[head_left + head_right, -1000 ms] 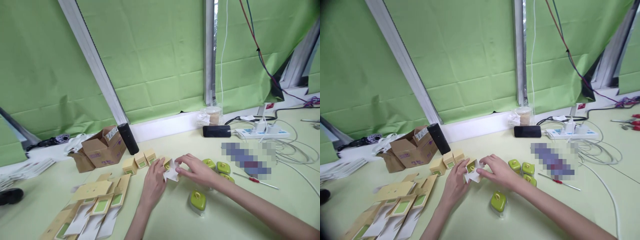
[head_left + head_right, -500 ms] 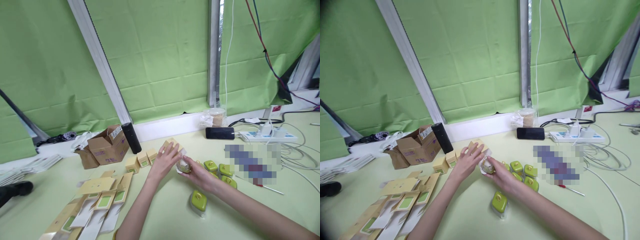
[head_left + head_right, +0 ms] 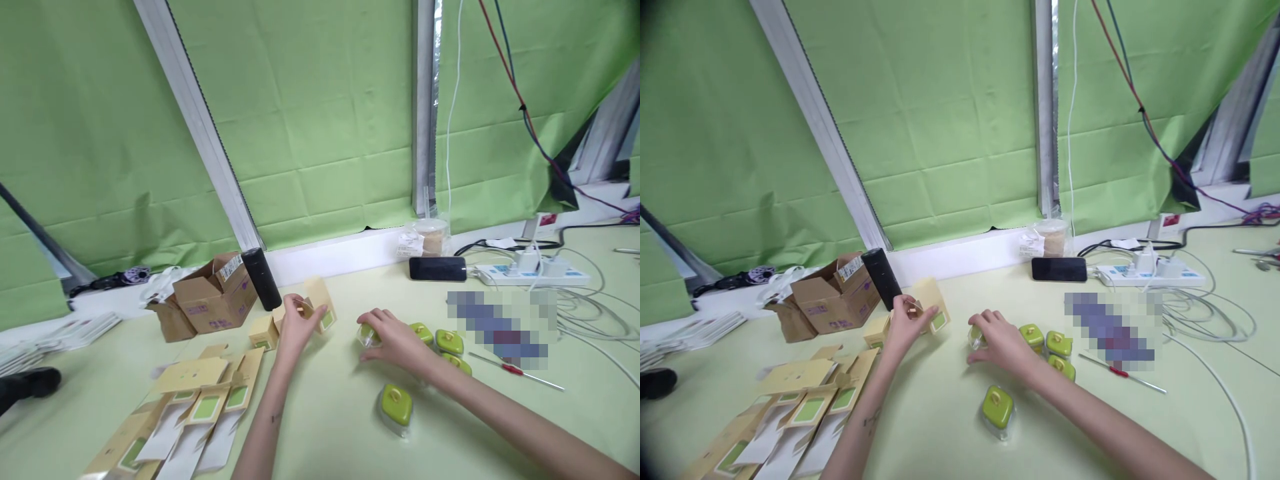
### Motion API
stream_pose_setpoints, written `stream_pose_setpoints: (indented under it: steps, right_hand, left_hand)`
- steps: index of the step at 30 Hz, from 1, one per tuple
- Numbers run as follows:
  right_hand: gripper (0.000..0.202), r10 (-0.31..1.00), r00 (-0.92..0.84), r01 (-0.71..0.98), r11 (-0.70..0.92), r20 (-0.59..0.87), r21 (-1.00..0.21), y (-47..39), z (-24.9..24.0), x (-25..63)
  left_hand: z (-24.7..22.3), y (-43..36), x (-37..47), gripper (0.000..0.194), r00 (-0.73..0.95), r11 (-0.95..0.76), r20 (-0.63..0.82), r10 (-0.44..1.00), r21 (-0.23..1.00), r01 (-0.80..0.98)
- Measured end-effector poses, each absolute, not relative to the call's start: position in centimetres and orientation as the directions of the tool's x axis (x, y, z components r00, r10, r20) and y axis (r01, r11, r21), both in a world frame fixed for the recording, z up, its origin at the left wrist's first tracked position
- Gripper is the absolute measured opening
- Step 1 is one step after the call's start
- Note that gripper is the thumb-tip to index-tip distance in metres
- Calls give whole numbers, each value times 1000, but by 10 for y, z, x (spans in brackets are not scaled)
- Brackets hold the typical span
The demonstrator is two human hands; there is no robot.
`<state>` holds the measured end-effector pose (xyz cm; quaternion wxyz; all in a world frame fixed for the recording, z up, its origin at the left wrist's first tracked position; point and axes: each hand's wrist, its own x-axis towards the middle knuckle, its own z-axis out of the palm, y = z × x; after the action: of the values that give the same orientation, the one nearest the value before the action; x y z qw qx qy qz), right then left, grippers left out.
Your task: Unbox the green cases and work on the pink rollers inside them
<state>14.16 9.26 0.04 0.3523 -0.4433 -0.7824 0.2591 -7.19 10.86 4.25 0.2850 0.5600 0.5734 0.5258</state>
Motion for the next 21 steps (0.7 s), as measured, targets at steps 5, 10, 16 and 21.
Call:
stream_pose_setpoints:
  steps: [5, 10, 16, 21]
  right_hand:
    - [53, 832, -497, 634, 541, 246, -553, 94, -12, 131]
    - [60, 814, -516, 584, 563, 267, -585, 89, -6, 137]
    - [51, 918, -270, 305, 367, 290, -879, 94, -1, 135]
    - [42, 940, -192, 105, 307, 284, -946, 103, -5, 132]
  left_hand:
    - [45, 104, -56, 36, -55, 50, -58, 997, 988, -144]
    - [34, 103, -43, 33, 25, 208, -217, 976, 886, -415]
    - [24, 97, -25, 34, -10, 115, -144, 989, 827, -550]
    - [27, 88, -11, 40, -62, 11, -56, 997, 824, -566]
